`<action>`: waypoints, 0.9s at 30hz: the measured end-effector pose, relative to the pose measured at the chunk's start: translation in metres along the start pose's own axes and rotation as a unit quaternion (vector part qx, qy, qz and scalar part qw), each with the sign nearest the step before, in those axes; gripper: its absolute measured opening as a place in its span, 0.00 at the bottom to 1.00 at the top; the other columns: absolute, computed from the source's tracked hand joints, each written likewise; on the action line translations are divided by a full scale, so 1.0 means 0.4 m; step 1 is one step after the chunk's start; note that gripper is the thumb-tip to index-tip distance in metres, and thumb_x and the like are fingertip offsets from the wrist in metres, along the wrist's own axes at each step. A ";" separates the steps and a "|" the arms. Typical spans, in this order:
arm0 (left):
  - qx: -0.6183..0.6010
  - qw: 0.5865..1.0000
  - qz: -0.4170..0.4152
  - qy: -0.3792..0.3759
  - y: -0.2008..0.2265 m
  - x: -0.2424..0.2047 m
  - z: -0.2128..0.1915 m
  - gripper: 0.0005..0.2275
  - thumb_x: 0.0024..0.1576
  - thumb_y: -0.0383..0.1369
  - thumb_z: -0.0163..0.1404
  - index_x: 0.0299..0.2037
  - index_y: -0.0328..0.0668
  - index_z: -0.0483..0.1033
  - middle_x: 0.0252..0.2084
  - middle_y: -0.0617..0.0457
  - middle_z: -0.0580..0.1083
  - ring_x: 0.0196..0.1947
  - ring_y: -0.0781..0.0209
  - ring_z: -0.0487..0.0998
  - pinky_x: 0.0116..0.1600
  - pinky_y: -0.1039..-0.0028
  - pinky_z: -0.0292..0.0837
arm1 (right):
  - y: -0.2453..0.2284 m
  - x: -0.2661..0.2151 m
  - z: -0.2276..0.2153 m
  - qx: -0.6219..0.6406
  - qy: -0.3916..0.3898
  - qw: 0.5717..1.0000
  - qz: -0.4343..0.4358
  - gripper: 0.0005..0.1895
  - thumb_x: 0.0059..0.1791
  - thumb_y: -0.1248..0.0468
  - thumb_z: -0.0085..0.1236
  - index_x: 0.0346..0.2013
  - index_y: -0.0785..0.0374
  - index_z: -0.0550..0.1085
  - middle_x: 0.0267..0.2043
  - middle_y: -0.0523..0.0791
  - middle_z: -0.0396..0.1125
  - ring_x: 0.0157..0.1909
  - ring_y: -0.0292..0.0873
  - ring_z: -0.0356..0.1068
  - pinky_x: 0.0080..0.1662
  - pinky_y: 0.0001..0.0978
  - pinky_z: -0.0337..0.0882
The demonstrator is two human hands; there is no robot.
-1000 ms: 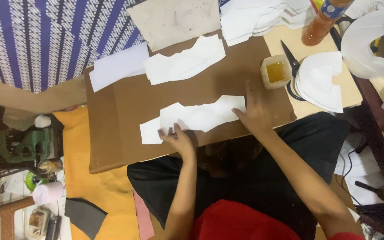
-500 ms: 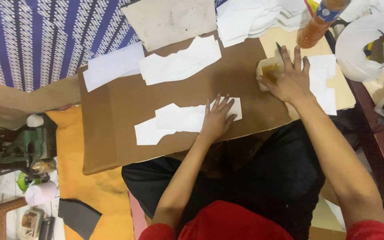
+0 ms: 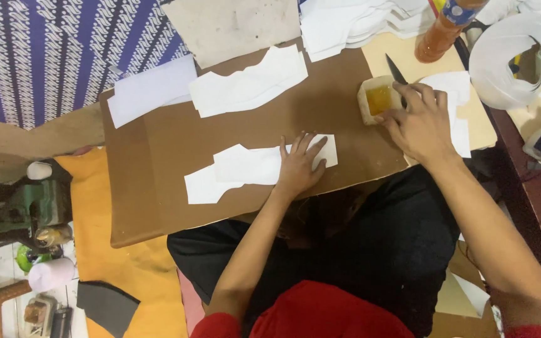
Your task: Applying adhesive to the surface of white leather cutouts on a cardboard workspace in a workshop.
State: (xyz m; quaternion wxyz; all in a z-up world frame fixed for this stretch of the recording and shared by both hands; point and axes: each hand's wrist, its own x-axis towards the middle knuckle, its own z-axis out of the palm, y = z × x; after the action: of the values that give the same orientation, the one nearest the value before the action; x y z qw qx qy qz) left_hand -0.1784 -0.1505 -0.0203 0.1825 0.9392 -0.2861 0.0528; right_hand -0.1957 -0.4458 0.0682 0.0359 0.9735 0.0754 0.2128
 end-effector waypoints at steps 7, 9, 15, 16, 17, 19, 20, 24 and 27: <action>0.001 1.000 -0.025 0.008 0.033 0.009 -0.012 0.28 0.54 0.56 0.52 0.65 0.63 0.67 0.65 0.56 0.65 0.71 0.53 0.61 0.70 0.29 0.46 | -0.010 -0.043 0.021 0.011 0.087 0.996 0.002 0.13 0.54 0.48 0.55 0.36 0.46 0.83 0.62 0.39 0.70 0.64 0.45 0.63 0.56 0.40 0.60; -0.010 1.000 -0.019 0.020 0.033 0.003 -0.006 0.29 0.55 0.55 0.52 0.65 0.60 0.66 0.65 0.53 0.64 0.71 0.51 0.60 0.71 0.30 0.45 | -0.022 -0.044 -0.005 0.036 0.123 0.992 0.017 0.17 0.58 0.47 0.52 0.43 0.52 0.83 0.60 0.44 0.67 0.61 0.49 0.64 0.52 0.39 0.61; -0.005 1.000 -0.005 0.012 0.025 0.000 -0.012 0.24 0.61 0.51 0.47 0.68 0.63 0.64 0.65 0.54 0.64 0.71 0.52 0.60 0.71 0.33 0.49 | -0.008 -0.078 0.028 0.043 0.126 0.991 0.030 0.22 0.59 0.45 0.49 0.47 0.58 0.80 0.60 0.48 0.66 0.59 0.52 0.63 0.50 0.41 0.61; -0.005 1.000 -0.005 0.012 0.022 -0.001 -0.006 0.24 0.61 0.51 0.47 0.68 0.63 0.64 0.65 0.54 0.64 0.71 0.52 0.60 0.71 0.33 0.49 | -0.010 -0.080 0.029 0.042 0.126 0.991 0.030 0.22 0.59 0.45 0.49 0.47 0.58 0.80 0.60 0.48 0.66 0.59 0.52 0.63 0.50 0.41 0.61; -0.010 1.000 -0.005 0.014 0.018 -0.002 0.000 0.25 0.60 0.51 0.48 0.68 0.62 0.64 0.65 0.54 0.64 0.71 0.52 0.60 0.71 0.34 0.49 | -0.012 -0.082 0.029 0.024 0.121 0.992 0.033 0.21 0.59 0.44 0.52 0.44 0.58 0.80 0.58 0.47 0.67 0.59 0.51 0.64 0.51 0.40 0.61; -0.014 1.000 -0.004 0.015 0.014 -0.003 -0.003 0.27 0.59 0.52 0.50 0.68 0.62 0.64 0.66 0.54 0.64 0.71 0.52 0.60 0.72 0.34 0.50 | -0.028 -0.092 0.027 0.006 0.116 0.992 0.039 0.21 0.59 0.43 0.54 0.41 0.57 0.80 0.57 0.45 0.68 0.59 0.49 0.64 0.51 0.40 0.60; -0.019 1.000 -0.011 -0.001 0.017 0.000 -0.009 0.27 0.59 0.52 0.50 0.69 0.61 0.63 0.66 0.53 0.64 0.72 0.52 0.59 0.72 0.35 0.48 | -0.035 -0.097 0.024 0.033 0.121 0.991 0.037 0.16 0.56 0.49 0.56 0.36 0.58 0.77 0.57 0.47 0.67 0.59 0.51 0.64 0.51 0.42 0.61; -0.037 0.999 -0.026 -0.024 0.019 -0.004 -0.011 0.30 0.57 0.51 0.51 0.70 0.58 0.62 0.68 0.52 0.63 0.73 0.52 0.57 0.73 0.35 0.45 | -0.170 -0.099 0.026 0.182 0.083 0.980 -0.008 0.09 0.52 0.55 0.61 0.36 0.56 0.79 0.49 0.49 0.67 0.55 0.56 0.67 0.53 0.45 0.64; -0.043 0.999 -0.026 -0.020 0.024 -0.002 -0.021 0.30 0.57 0.51 0.52 0.70 0.57 0.62 0.69 0.53 0.62 0.74 0.53 0.56 0.74 0.35 0.44 | -0.201 -0.086 0.066 0.286 -0.063 0.956 -0.028 0.09 0.54 0.62 0.56 0.48 0.54 0.78 0.52 0.51 0.68 0.56 0.58 0.69 0.54 0.47 0.67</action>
State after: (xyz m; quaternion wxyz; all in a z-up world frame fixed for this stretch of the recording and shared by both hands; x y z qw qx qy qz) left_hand -0.1845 -0.1542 -0.0097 0.2181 0.9385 -0.2670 0.0170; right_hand -0.2261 -0.3730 0.0220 -0.2334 0.9521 0.1575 0.1195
